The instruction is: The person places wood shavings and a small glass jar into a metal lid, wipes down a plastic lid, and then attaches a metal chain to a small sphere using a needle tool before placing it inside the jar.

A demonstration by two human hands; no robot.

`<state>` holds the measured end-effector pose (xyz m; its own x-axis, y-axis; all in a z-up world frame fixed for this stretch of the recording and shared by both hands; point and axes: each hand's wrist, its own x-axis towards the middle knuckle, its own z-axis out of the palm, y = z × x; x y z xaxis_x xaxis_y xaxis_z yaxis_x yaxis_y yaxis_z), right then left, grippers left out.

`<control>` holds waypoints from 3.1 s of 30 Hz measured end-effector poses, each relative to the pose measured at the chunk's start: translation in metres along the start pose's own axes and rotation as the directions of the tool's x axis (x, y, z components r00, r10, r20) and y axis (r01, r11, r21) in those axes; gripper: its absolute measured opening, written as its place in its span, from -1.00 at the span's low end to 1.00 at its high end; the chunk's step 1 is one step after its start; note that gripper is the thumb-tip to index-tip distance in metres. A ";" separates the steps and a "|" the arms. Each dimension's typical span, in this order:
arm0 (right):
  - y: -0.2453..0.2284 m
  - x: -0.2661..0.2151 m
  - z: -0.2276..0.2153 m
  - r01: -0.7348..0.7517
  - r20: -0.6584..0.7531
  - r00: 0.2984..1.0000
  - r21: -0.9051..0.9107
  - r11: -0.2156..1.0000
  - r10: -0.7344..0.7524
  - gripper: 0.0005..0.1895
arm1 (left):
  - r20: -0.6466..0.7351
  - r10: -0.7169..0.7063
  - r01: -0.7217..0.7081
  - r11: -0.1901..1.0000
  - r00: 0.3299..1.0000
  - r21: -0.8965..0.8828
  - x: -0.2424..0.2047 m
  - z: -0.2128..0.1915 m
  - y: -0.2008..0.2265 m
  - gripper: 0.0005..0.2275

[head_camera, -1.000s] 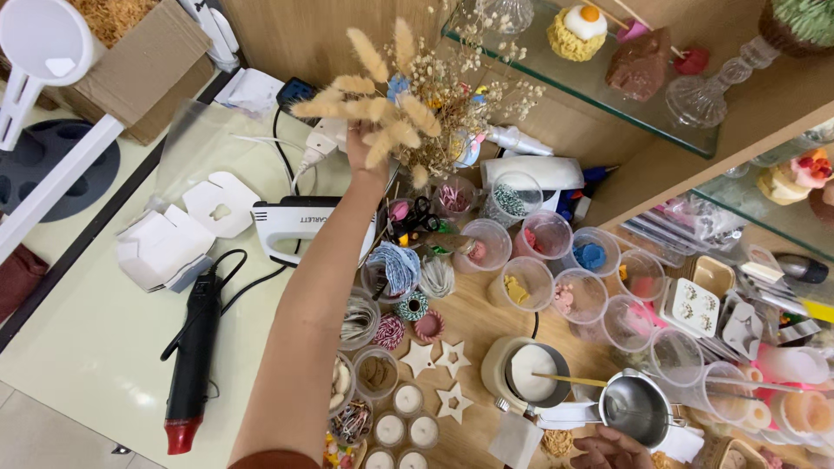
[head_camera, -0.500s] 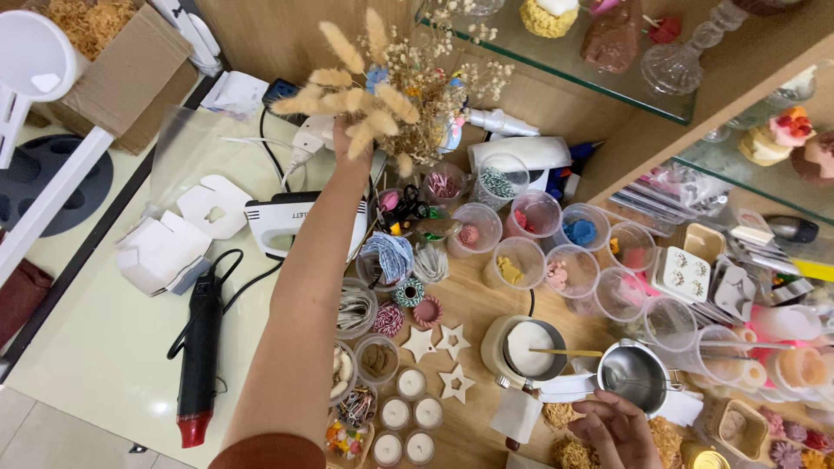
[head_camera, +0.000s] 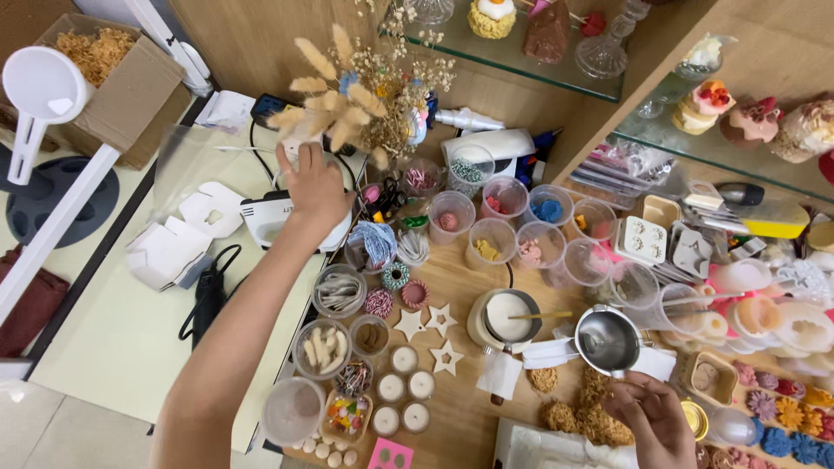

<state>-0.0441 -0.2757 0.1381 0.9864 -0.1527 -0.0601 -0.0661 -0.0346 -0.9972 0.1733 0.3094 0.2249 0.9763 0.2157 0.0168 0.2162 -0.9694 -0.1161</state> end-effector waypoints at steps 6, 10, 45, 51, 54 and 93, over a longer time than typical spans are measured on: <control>-0.066 -0.044 0.028 -0.113 0.084 0.989 -0.109 0.988 0.123 -0.64 | -0.154 0.055 -0.135 0.804 0.987 -0.579 -0.207 -0.035 0.054 -0.58; -0.093 -0.054 0.043 -0.094 0.193 0.971 -0.234 0.968 0.141 -0.68 | 0.186 0.114 0.107 0.497 0.976 -0.861 -0.300 -0.013 0.113 -0.67; 0.032 -0.004 0.156 0.088 0.086 0.996 -0.878 0.471 -0.025 -0.63 | 0.531 0.248 0.582 -0.240 0.810 -0.777 -0.293 0.261 0.296 -0.74; 0.023 -0.009 0.149 0.091 0.103 0.995 -0.857 0.507 -0.005 -0.66 | 0.631 0.253 0.651 -0.530 0.733 -0.544 -0.256 0.298 0.327 -0.74; 0.019 -0.009 0.147 0.061 0.092 0.995 -0.854 0.517 0.034 -0.67 | 0.656 0.201 0.644 -0.529 0.727 -0.552 -0.250 0.306 0.336 -0.73; 0.028 -0.009 0.145 0.066 0.099 0.994 -0.857 0.511 0.038 -0.64 | 0.665 0.125 0.601 -0.573 0.736 -0.557 -0.244 0.298 0.366 -0.75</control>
<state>-0.0326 -0.1321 0.1039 0.9932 -0.0557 -0.1020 -0.0979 -0.8741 -0.4757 0.0117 -0.0635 -0.1175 0.7402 0.1150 -0.6624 0.4676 0.6199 0.6302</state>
